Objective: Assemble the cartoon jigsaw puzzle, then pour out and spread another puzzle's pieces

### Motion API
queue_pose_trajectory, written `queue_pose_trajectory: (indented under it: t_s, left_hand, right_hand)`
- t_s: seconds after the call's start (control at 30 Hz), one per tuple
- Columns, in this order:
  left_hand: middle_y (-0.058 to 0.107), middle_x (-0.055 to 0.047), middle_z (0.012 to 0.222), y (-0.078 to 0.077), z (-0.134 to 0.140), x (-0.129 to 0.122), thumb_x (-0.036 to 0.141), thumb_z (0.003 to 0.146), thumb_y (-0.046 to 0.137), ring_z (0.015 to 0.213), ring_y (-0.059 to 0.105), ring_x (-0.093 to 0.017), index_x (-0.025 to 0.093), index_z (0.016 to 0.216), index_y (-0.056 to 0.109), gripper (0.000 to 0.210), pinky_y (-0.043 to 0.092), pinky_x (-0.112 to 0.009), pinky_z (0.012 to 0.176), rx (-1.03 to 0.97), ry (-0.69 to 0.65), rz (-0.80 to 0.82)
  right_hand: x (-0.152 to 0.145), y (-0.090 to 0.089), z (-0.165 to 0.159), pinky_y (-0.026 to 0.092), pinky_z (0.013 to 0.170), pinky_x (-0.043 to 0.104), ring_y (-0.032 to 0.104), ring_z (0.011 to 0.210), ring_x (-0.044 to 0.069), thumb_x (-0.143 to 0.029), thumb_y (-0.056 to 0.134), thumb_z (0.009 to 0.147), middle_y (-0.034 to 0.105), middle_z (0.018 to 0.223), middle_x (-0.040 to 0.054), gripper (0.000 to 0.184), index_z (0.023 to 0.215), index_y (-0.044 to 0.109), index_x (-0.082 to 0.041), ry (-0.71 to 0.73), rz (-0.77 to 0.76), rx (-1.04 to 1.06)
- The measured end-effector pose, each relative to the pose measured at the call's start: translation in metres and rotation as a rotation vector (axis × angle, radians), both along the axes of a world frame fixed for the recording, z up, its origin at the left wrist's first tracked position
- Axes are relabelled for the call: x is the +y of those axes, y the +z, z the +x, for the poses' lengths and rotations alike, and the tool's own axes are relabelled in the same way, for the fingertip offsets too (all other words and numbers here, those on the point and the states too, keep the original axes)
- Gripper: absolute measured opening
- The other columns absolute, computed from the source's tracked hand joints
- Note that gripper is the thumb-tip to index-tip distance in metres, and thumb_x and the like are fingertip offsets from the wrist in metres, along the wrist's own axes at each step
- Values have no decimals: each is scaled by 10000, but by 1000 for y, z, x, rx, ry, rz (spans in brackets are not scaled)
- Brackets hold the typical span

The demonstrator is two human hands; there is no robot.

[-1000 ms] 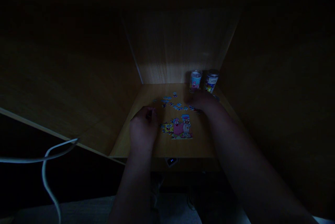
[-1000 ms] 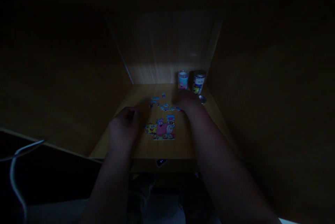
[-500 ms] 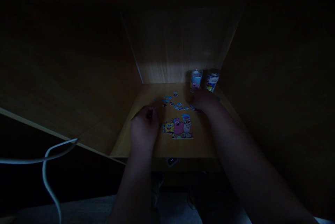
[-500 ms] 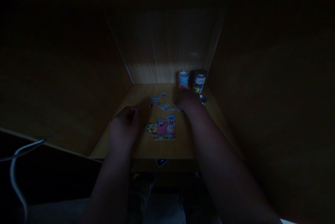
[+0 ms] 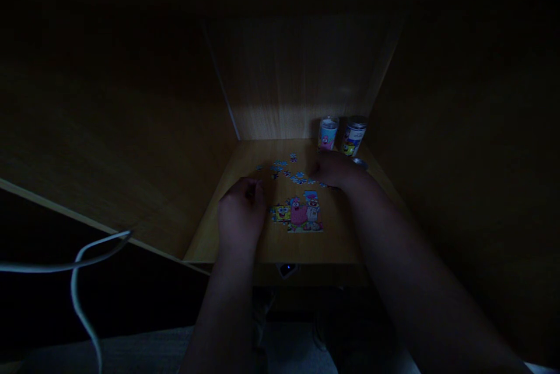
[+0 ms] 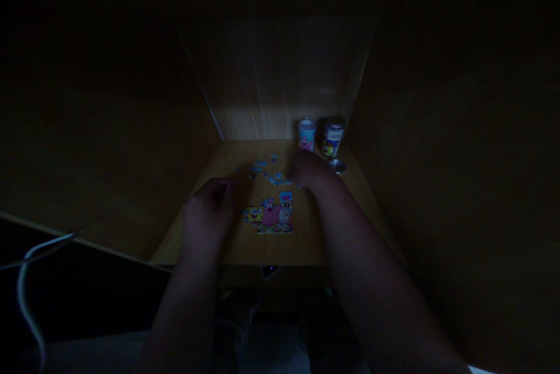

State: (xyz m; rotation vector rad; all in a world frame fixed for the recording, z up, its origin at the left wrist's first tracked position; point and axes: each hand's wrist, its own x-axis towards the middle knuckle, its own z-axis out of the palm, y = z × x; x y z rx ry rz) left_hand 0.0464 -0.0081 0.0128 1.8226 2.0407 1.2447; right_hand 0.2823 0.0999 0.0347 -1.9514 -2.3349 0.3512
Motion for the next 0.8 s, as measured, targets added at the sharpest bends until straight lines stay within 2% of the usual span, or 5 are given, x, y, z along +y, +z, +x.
queue_pose_trajectory:
  t_s: [0.17,0.27,0.47,0.63,0.8]
  left_hand:
    - [811,-72,885,0,0,0,331,1009,625,793,758,-238,227,988,785,191,540,-316,727,-9,-4,9]
    - [815,-52,888,0,0,0,335,1014,622,788,757,-226,230,982,778,191,543,-309,735,-48,-59,6]
    - [835,-35,980,0,1,-1,316,1024,644,870,770,-211,233,991,781,163,567,-311,825,-72,-234,-2]
    - [822,-41,1017,-3,2,1,290,963,797,989,763,-235,249,1008,793,61,569,-367,935,-25,-440,39]
    - [807,-27,1031,-8,3,3,343,877,928,1043,738,-251,289,980,820,159,541,-417,977,81,-647,78]
  right_hand:
    - [1,1,1,572,956,309,766,1099,245,-199,740,951,827,1197,116,184,1109,833,-191,103,29,135]
    - [0,4,1,580,916,258,777,1054,188,-240,737,994,839,1192,56,196,1172,819,-226,154,4,237]
    - [0,6,2,584,909,257,783,1044,175,-245,730,1003,860,1127,1,188,1155,838,-266,264,-206,483]
    - [-4,7,2,565,896,254,776,993,165,-228,754,954,858,1080,2,180,1112,839,-230,348,-268,517]
    - [-7,10,1,545,819,259,760,921,172,-281,775,902,850,1010,10,191,1069,842,-214,414,-355,484]
